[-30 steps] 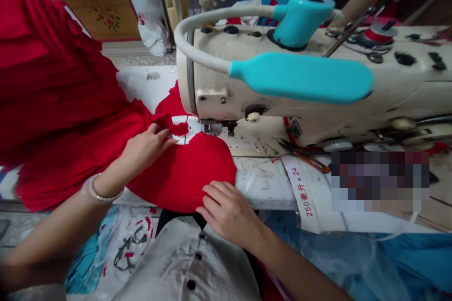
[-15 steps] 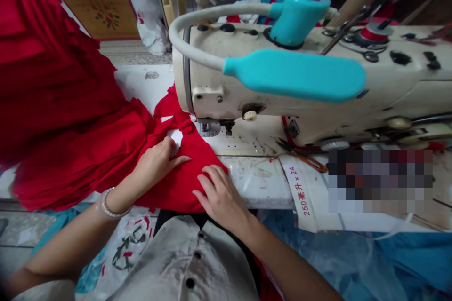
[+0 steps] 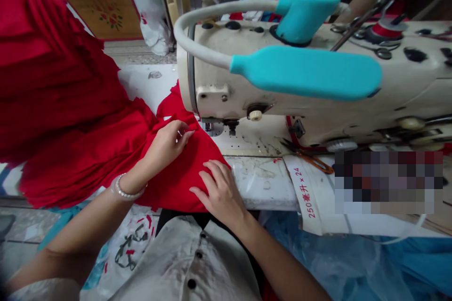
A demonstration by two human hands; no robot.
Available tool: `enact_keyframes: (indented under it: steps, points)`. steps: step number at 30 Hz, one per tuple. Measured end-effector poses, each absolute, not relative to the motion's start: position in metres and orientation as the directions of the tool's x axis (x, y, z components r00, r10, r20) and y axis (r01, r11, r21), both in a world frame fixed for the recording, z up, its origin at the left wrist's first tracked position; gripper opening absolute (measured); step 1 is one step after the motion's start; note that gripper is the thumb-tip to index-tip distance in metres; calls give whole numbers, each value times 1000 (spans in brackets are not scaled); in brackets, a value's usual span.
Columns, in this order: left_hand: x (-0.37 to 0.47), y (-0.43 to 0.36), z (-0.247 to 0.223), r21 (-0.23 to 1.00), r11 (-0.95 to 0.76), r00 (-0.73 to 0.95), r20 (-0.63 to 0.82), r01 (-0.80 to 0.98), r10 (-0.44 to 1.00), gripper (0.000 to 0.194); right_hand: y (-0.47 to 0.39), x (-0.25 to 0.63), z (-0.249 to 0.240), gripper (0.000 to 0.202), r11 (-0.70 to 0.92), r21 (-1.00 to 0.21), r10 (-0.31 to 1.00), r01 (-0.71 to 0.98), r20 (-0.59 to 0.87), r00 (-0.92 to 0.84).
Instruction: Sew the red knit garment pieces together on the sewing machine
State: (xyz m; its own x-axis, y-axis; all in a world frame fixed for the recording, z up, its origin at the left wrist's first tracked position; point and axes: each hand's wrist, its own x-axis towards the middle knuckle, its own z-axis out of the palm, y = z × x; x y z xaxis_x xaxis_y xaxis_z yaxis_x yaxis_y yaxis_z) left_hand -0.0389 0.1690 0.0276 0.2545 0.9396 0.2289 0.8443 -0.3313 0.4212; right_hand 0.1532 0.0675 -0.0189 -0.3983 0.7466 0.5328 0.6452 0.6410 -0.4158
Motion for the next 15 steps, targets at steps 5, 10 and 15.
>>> enact_keyframes:
  steps: [5,10,15]
  points:
    - [-46,218,14,405,-383,327,203,831,923,21,68,152,-21,39,652,-430,741,625,535,-405]
    - [-67,192,78,592,-419,280,317,688,906,25,68,152,-26,82,510,-466,820,723,516,-247]
    - [-56,121,100,910,-301,874,-119,286,472,32,73,150,-32,49,607,-435,754,665,580,-310]
